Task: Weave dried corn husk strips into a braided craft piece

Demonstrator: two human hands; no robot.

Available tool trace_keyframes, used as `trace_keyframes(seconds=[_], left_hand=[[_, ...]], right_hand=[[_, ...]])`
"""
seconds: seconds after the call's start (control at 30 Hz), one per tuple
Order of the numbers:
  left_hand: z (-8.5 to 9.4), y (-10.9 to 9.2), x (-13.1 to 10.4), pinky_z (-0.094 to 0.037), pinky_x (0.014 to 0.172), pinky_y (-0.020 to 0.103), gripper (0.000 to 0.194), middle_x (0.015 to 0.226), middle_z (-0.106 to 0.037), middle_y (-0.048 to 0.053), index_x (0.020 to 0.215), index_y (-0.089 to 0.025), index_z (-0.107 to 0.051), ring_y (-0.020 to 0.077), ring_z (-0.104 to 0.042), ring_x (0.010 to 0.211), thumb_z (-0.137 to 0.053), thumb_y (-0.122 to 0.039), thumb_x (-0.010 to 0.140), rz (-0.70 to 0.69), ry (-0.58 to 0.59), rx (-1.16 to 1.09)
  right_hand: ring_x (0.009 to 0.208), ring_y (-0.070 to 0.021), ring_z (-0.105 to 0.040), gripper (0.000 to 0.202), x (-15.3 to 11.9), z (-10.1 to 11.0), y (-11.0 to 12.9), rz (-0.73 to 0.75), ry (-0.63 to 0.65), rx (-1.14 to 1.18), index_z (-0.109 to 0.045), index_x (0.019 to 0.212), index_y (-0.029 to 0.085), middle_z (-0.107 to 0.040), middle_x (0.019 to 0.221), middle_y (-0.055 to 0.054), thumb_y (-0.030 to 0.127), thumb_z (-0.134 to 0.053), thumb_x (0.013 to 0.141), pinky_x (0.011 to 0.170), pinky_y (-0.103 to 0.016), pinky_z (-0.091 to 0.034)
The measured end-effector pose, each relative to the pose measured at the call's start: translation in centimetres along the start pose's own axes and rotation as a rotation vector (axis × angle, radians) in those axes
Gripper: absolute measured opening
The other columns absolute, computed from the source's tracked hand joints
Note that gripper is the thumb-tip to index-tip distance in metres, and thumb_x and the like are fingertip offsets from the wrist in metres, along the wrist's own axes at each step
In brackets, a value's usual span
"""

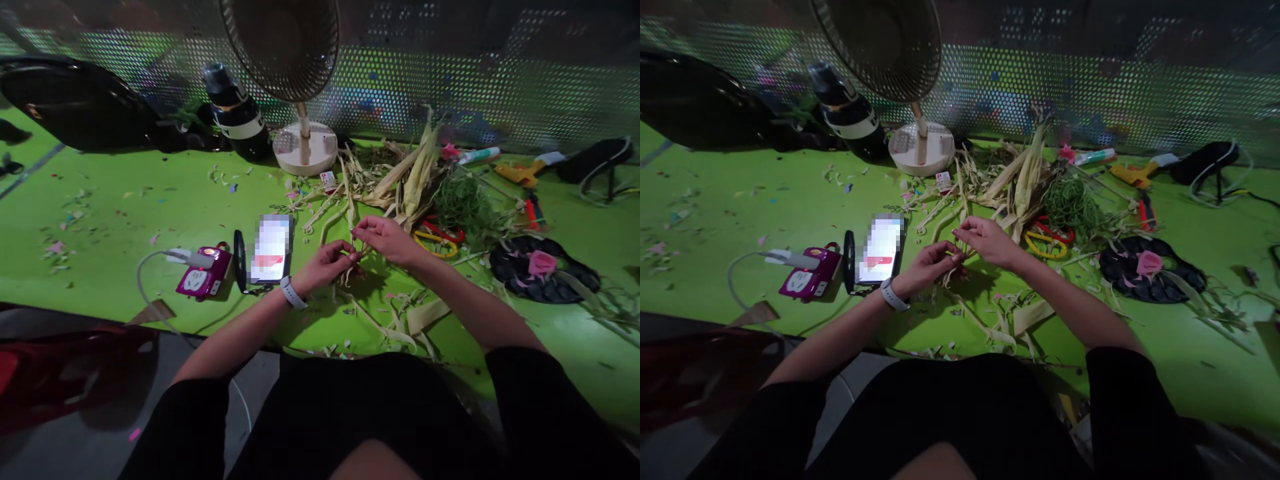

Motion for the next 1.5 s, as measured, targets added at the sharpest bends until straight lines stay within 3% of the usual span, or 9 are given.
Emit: trace_keyframes(seconds=[0.13,0.33,0.47,0.57,0.63,0.83,1.03,1.23,1.5], left_hand=[[0.6,0.8,0.4,-0.053,0.067,0.028,0.045,0.071,-0.07,0.003,0.086,-0.013,-0.063,0.0146,-0.067,0.068,-0.076,-0.052,0.067,0.054,-0.033,0.029],[1.3,-3.7,-1.2,-0.049,0.071,0.027,0.014,0.082,-0.064,0.005,0.079,-0.018,-0.075,0.0138,-0.059,0.081,-0.073,-0.032,0.077,-0.607,-0.349,0.768],[-0.6,-4.7,-2.2,-0.051,0.078,0.03,0.006,0.091,-0.07,0.006,0.081,-0.02,-0.073,0.0142,-0.063,0.086,-0.068,-0.023,0.082,-0.861,-0.234,0.948],[-1.4,-4.2,-1.9,-0.053,0.079,0.028,0.013,0.094,-0.074,0.008,0.088,-0.018,-0.073,0.0139,-0.068,0.087,-0.06,-0.022,0.087,-0.778,0.0,0.822],[-1.0,-3.5,-1.3,-0.055,0.079,0.027,0.016,0.094,-0.074,0.011,0.09,-0.016,-0.072,0.0149,-0.069,0.088,-0.06,-0.026,0.088,-0.623,0.052,0.665],[1.6,-0.7,0.5,-0.049,0.055,0.021,0.036,0.07,-0.07,0.004,0.083,-0.011,-0.066,0.0079,-0.058,0.054,-0.073,-0.046,0.073,-0.135,-0.102,0.154],[1.9,0.6,0.7,-0.043,0.053,0.019,0.033,0.062,-0.064,0.0,0.078,-0.011,-0.066,0.0058,-0.052,0.052,-0.075,-0.042,0.07,0.056,-0.142,0.167],[0.6,1.3,0.6,-0.042,0.058,0.02,0.019,0.066,-0.065,0.001,0.078,-0.012,-0.07,0.0073,-0.053,0.058,-0.062,-0.029,0.08,0.055,0.082,0.451],[-0.8,0.4,0.0,-0.042,0.061,0.021,0.026,0.072,-0.065,0.001,0.082,-0.013,-0.067,0.0103,-0.054,0.065,-0.059,-0.037,0.082,0.01,0.201,0.579]], right_hand=[[0.039,-0.0055,-0.022,0.042,0.2,0.6,-0.6,-0.029,-0.109,0.191,-0.053,0.101,0.02,-0.032,0.047,0.012,0.047,-0.071,0.076,0.041,-0.022,-0.015],[0.036,-0.0038,-0.022,0.044,0.1,0.2,-0.5,-0.023,-0.114,0.396,-0.055,0.102,0.02,-0.03,0.044,0.014,0.046,-0.076,0.072,0.037,-0.021,-0.015],[0.035,-0.0027,-0.021,0.045,0.2,0.3,-0.8,-0.062,-0.117,0.495,-0.055,0.098,0.018,-0.029,0.044,0.015,0.045,-0.078,0.07,0.036,-0.02,-0.014],[0.035,-0.0029,-0.021,0.045,0.2,0.0,-1.2,-0.087,-0.089,0.52,-0.055,0.099,0.018,-0.029,0.043,0.015,0.044,-0.078,0.07,0.037,-0.02,-0.015],[0.035,-0.0032,-0.021,0.045,0.3,-0.2,-1.5,-0.098,-0.09,0.513,-0.056,0.1,0.019,-0.03,0.044,0.015,0.044,-0.078,0.07,0.037,-0.02,-0.015],[0.038,-0.0034,-0.021,0.042,0.4,0.6,-0.9,-0.093,0.038,0.21,-0.057,0.101,0.017,-0.031,0.046,0.013,0.047,-0.072,0.076,0.04,-0.022,-0.012],[0.048,-0.0052,-0.027,0.035,-1.1,1.8,0.9,-0.027,0.393,-0.209,-0.06,0.108,0.015,-0.035,0.054,0.01,0.038,-0.067,0.083,0.046,-0.021,-0.02],[0.056,-0.0072,-0.036,0.029,-0.7,1.6,1.9,0.128,0.252,-0.265,-0.062,0.104,0.012,-0.041,0.063,0.006,0.033,-0.064,0.084,0.051,-0.022,-0.029],[0.057,-0.0079,-0.041,0.023,1.2,0.6,-0.8,0.132,0.045,-0.148,-0.06,0.094,0.016,-0.046,0.064,0.005,0.035,-0.065,0.082,0.053,-0.022,-0.034]])
Point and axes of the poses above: each hand's wrist, its own x-axis towards the middle knuckle, its own z-axis out of the back of the hand, y = z × x, the point moved 7 cm from there along x, towards the middle knuckle
